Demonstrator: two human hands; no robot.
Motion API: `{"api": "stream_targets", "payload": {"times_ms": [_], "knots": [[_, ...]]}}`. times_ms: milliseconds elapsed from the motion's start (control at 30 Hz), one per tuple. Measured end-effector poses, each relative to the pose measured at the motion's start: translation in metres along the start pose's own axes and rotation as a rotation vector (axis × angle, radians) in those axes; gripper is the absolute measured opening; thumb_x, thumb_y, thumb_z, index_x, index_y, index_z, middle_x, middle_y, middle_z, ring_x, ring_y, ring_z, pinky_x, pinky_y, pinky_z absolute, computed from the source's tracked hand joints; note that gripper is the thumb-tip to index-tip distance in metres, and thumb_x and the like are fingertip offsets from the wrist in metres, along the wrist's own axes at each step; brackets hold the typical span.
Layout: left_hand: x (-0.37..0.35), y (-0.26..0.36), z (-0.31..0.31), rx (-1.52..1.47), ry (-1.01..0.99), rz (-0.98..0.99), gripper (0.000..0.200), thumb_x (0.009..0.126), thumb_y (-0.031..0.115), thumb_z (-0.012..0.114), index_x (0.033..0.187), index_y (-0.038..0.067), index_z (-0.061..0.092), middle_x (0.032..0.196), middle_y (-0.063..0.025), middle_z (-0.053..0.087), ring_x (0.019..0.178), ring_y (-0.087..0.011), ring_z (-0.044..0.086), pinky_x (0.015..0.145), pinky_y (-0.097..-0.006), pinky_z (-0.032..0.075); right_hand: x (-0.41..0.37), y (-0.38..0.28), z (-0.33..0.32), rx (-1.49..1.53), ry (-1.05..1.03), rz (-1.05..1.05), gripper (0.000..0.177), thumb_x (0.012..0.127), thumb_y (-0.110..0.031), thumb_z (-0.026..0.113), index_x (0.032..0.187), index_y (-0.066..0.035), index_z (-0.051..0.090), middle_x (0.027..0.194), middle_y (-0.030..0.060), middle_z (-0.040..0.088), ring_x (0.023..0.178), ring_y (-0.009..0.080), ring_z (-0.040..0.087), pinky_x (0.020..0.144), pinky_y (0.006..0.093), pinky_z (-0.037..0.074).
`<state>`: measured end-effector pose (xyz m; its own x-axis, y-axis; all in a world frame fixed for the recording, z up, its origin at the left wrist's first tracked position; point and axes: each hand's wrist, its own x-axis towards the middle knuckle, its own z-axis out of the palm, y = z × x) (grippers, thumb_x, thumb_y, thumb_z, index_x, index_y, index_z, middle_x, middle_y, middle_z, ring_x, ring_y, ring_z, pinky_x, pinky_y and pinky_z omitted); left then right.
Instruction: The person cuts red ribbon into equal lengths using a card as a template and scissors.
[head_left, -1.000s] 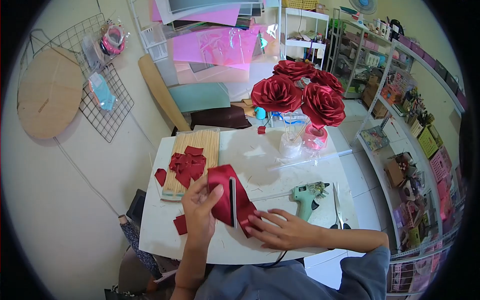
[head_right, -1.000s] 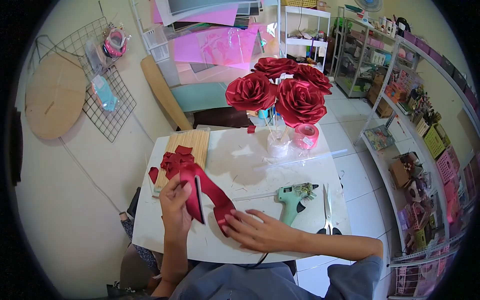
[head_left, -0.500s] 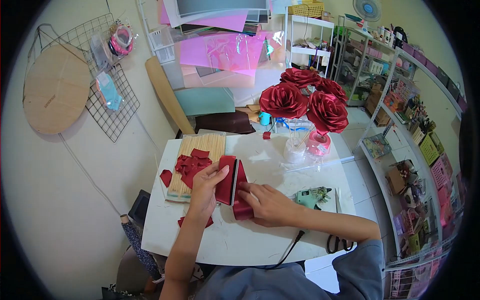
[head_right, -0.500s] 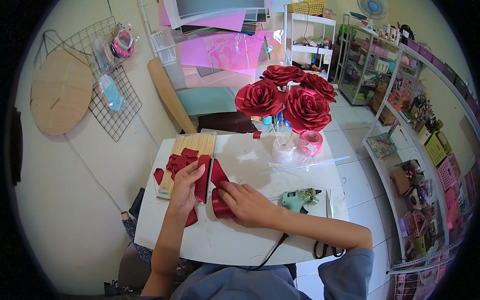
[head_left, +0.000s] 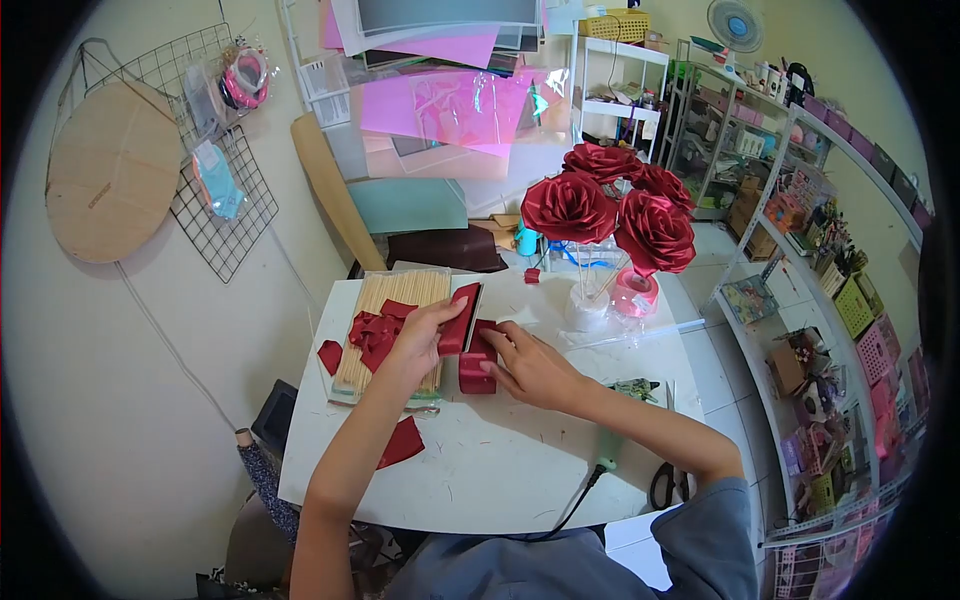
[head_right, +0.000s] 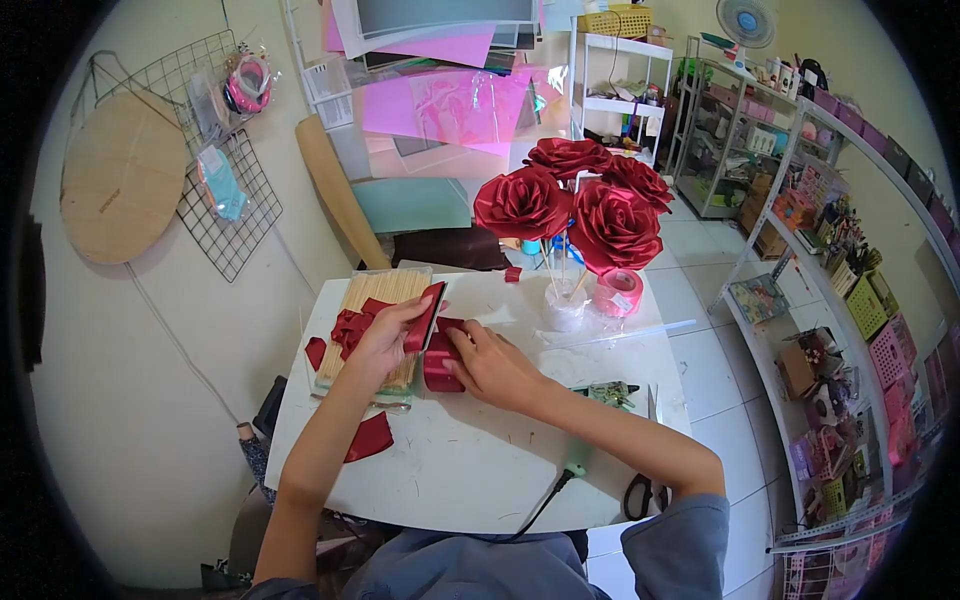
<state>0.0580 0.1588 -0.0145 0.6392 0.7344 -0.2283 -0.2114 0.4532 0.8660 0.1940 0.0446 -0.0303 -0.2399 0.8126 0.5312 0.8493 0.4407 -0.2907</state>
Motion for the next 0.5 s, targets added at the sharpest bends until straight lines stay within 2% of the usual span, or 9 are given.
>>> {"api": "stream_targets", "payload": {"times_ms": [67, 133, 167, 233, 367, 433, 500], "knots": [[0.011, 0.000, -0.003, 0.004, -0.011, -0.014, 0.029, 0.079, 0.015, 0.052, 0.101, -0.002, 0.049, 0.091, -0.0097, 0.058, 0.079, -0.0159, 0.058, 0.068, -0.0282, 0.050, 0.003, 0.004, 0.000, 0.043, -0.028, 0.062, 0.040, 0.078, -0.025, 0.049, 0.105, 0.003, 0.040, 0.095, 0.0205, 0.043, 0.079, 0.0337, 0.051, 0.067, 0.0398, 0.042], [0.017, 0.002, -0.003, 0.010, -0.012, -0.011, 0.029, 0.079, 0.015, 0.052, 0.101, -0.002, 0.050, 0.092, -0.0099, 0.058, 0.079, -0.0162, 0.058, 0.068, -0.0285, 0.049, 0.008, 0.004, -0.004, 0.041, -0.177, 0.213, 0.048, 0.075, -0.032, 0.053, 0.106, 0.001, 0.039, 0.099, 0.0223, 0.042, 0.082, 0.0357, 0.051, 0.070, 0.0418, 0.042], [0.020, 0.002, -0.004, 0.017, -0.013, -0.010, 0.029, 0.079, 0.015, 0.052, 0.101, -0.002, 0.050, 0.093, -0.0100, 0.057, 0.080, -0.0164, 0.058, 0.069, -0.0289, 0.049, 0.008, 0.002, -0.005, 0.040, -0.176, 0.212, 0.048, 0.075, -0.032, 0.053, 0.106, 0.001, 0.039, 0.099, 0.0223, 0.042, 0.082, 0.0357, 0.051, 0.070, 0.0418, 0.042], [0.029, 0.000, -0.008, 0.014, -0.010, 0.001, 0.029, 0.079, 0.015, 0.052, 0.102, -0.002, 0.050, 0.093, -0.0101, 0.057, 0.080, -0.0164, 0.058, 0.068, -0.0287, 0.049, 0.008, -0.002, -0.009, -0.035, -0.066, 0.180, 0.063, 0.068, -0.042, 0.060, 0.106, 0.002, 0.037, 0.099, 0.0237, 0.045, 0.087, 0.0369, 0.051, 0.075, 0.0419, 0.041], [0.029, 0.002, -0.011, -0.043, -0.002, 0.036, 0.029, 0.079, 0.015, 0.052, 0.102, -0.002, 0.049, 0.094, -0.0105, 0.057, 0.080, -0.0165, 0.058, 0.068, -0.0281, 0.049, 0.006, 0.015, 0.013, -0.014, 0.056, 0.195, 0.074, 0.061, -0.048, 0.063, 0.105, 0.004, 0.035, 0.094, 0.0233, 0.050, 0.091, 0.0359, 0.050, 0.078, 0.0398, 0.040], [0.018, 0.009, -0.009, -0.049, 0.003, 0.042, 0.029, 0.079, 0.015, 0.052, 0.103, -0.002, 0.049, 0.094, -0.0106, 0.057, 0.080, -0.0162, 0.058, 0.068, -0.0278, 0.049, 0.014, 0.018, 0.013, 0.465, -0.087, 0.417, 0.074, 0.062, -0.047, 0.062, 0.105, 0.006, 0.034, 0.094, 0.0237, 0.050, 0.092, 0.0335, 0.050, 0.078, 0.0367, 0.040], [0.001, 0.017, -0.003, -0.082, 0.012, 0.055, 0.028, 0.080, 0.014, 0.051, 0.103, -0.001, 0.049, 0.093, -0.0097, 0.057, 0.078, -0.0150, 0.058, 0.065, -0.0267, 0.050, 0.020, 0.017, 0.014, 0.446, -0.079, 0.468, 0.074, 0.062, -0.047, 0.062, 0.104, 0.007, 0.035, 0.095, 0.0241, 0.050, 0.091, 0.0327, 0.051, 0.078, 0.0356, 0.040]]}}
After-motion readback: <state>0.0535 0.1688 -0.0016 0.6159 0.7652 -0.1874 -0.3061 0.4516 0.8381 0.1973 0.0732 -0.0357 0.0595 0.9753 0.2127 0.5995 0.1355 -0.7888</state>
